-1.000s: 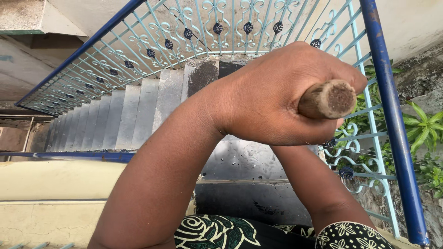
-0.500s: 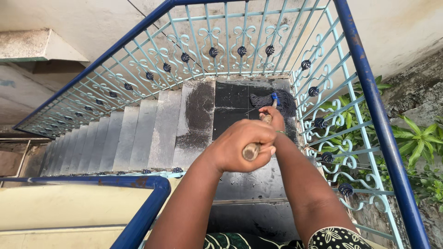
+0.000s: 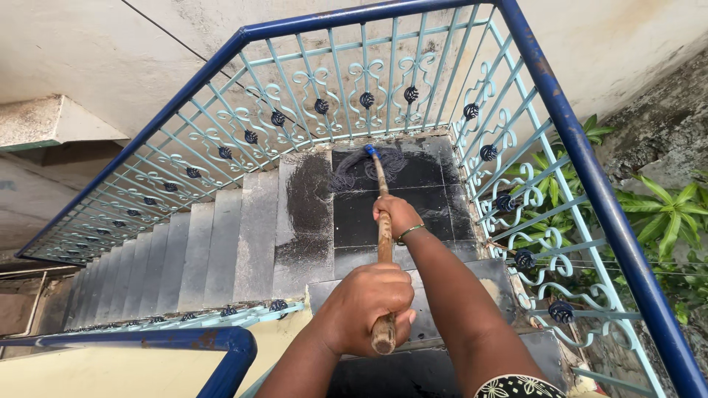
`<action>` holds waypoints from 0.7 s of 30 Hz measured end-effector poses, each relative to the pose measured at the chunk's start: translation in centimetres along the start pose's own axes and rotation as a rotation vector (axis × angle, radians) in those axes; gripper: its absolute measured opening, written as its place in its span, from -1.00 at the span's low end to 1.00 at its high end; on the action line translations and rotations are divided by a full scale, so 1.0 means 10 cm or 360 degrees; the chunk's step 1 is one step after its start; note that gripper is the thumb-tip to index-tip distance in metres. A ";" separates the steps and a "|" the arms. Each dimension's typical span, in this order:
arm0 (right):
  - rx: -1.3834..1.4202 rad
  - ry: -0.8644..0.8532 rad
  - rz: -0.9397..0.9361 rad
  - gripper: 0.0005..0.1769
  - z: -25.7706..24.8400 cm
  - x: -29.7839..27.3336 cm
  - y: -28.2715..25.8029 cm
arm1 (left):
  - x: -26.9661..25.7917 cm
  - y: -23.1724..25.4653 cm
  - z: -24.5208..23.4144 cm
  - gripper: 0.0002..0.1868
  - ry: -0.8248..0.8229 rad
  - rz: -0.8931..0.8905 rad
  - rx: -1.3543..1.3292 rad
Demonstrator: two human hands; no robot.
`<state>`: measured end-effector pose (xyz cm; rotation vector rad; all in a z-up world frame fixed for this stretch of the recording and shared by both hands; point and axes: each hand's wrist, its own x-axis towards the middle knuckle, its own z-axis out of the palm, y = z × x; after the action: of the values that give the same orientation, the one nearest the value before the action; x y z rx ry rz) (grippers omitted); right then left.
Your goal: The person wrings out a mop in a bucket of water and mops a tiled balcony walkway and a set of stairs using the mop by hand.
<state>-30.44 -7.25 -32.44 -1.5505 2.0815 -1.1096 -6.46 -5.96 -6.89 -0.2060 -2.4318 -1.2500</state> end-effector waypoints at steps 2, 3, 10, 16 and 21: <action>-0.0068 0.0079 0.0192 -0.82 -0.09 -0.16 0.28 | -0.03 -0.15 0.10 -0.73 -0.0008 0.0066 -0.0054; -0.0103 0.0147 0.0210 -0.81 -0.13 -0.23 0.46 | -0.03 -0.22 0.15 -0.75 0.0010 0.0143 -0.0106; -0.0105 0.0332 0.0181 -0.77 0.07 -0.27 0.97 | -0.04 -0.15 0.11 -0.75 -0.0099 -0.0080 -0.0127; 0.0344 0.0124 -0.0153 -0.82 0.57 0.07 -0.12 | -0.02 0.22 -0.18 -0.69 -0.0038 -0.0105 0.0113; 0.0074 -0.0048 0.0124 -0.86 0.16 0.14 -0.53 | 0.09 0.20 -0.39 -0.68 -0.0013 0.0023 0.0068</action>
<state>-26.35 -9.76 -29.28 -1.4430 2.0631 -1.0922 -5.54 -7.96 -3.02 -0.2165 -2.4571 -1.1926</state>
